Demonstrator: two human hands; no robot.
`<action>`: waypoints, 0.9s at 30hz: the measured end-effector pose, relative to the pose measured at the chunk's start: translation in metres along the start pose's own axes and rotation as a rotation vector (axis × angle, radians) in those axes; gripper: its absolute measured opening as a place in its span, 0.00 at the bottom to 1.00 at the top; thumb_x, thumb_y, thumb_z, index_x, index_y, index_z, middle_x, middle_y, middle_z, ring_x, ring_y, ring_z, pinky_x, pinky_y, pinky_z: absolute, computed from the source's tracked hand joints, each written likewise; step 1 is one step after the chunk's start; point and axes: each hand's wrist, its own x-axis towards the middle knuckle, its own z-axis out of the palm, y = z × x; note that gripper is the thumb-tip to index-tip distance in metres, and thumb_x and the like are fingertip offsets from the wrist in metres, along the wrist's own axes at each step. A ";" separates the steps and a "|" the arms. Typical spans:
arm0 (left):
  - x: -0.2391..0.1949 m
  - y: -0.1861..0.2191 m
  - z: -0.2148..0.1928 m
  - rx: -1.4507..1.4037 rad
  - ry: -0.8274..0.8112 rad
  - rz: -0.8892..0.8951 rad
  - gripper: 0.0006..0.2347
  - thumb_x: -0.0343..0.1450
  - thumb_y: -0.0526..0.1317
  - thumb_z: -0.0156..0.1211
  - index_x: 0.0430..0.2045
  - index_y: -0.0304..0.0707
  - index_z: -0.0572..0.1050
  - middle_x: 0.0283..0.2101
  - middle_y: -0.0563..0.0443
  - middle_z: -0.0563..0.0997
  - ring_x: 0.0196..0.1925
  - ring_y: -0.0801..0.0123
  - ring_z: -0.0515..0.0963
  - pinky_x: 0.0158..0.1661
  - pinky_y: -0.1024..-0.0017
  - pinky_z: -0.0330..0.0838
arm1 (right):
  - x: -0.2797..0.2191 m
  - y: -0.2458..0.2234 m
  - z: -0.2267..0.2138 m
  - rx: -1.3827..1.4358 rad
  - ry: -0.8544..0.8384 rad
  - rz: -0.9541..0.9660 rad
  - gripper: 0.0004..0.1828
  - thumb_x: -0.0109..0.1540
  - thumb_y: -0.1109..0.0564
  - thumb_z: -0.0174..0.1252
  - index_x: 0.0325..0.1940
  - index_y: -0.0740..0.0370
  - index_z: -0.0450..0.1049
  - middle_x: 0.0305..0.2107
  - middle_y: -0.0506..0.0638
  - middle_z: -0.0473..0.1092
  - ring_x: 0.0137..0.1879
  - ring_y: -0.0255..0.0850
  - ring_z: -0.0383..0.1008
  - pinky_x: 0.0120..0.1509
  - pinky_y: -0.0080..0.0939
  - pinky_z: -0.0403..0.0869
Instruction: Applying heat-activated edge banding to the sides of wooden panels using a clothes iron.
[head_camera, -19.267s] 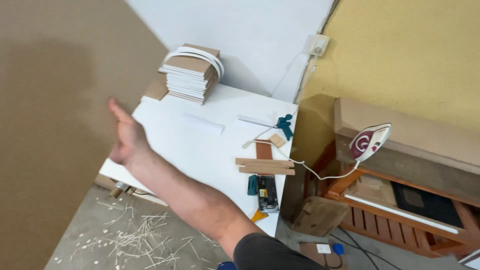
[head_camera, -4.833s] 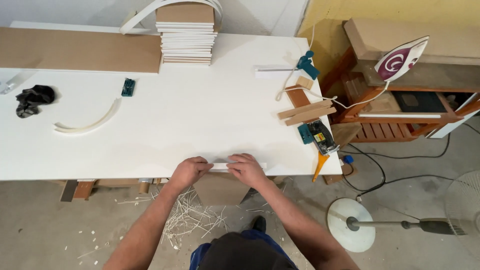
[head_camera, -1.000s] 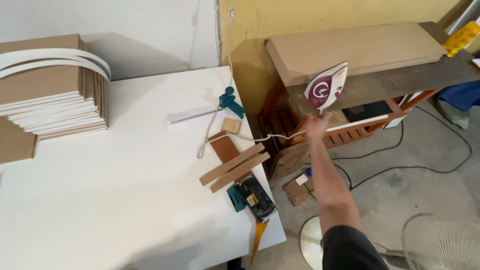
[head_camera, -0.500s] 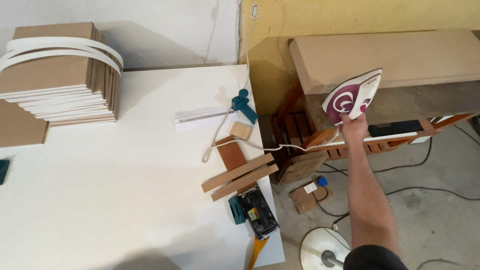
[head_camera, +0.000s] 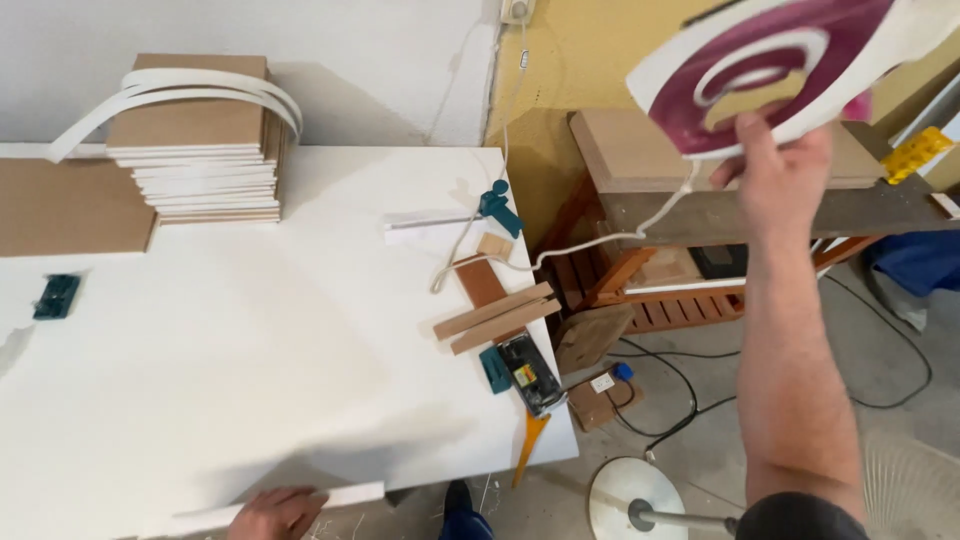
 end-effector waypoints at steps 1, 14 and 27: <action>0.046 0.024 -0.034 -0.003 0.016 0.013 0.08 0.63 0.46 0.71 0.33 0.65 0.86 0.38 0.64 0.89 0.36 0.70 0.88 0.42 0.64 0.83 | -0.007 -0.026 -0.001 0.018 -0.009 -0.112 0.03 0.79 0.62 0.50 0.52 0.64 0.69 0.43 0.52 0.71 0.30 0.34 0.71 0.26 0.25 0.73; 0.076 0.073 -0.072 0.002 -0.154 -0.137 0.05 0.69 0.44 0.66 0.35 0.63 0.85 0.40 0.61 0.87 0.45 0.62 0.86 0.49 0.63 0.76 | -0.129 -0.165 -0.026 0.159 -0.109 -0.202 0.19 0.76 0.45 0.46 0.43 0.63 0.68 0.23 0.56 0.62 0.24 0.44 0.62 0.29 0.39 0.60; 0.079 0.081 -0.076 -0.029 -0.157 -0.178 0.07 0.68 0.45 0.66 0.37 0.65 0.84 0.41 0.65 0.87 0.46 0.64 0.85 0.50 0.62 0.78 | -0.336 -0.166 0.094 -0.512 -0.776 0.221 0.21 0.61 0.39 0.63 0.45 0.58 0.76 0.15 0.53 0.75 0.24 0.45 0.78 0.36 0.44 0.75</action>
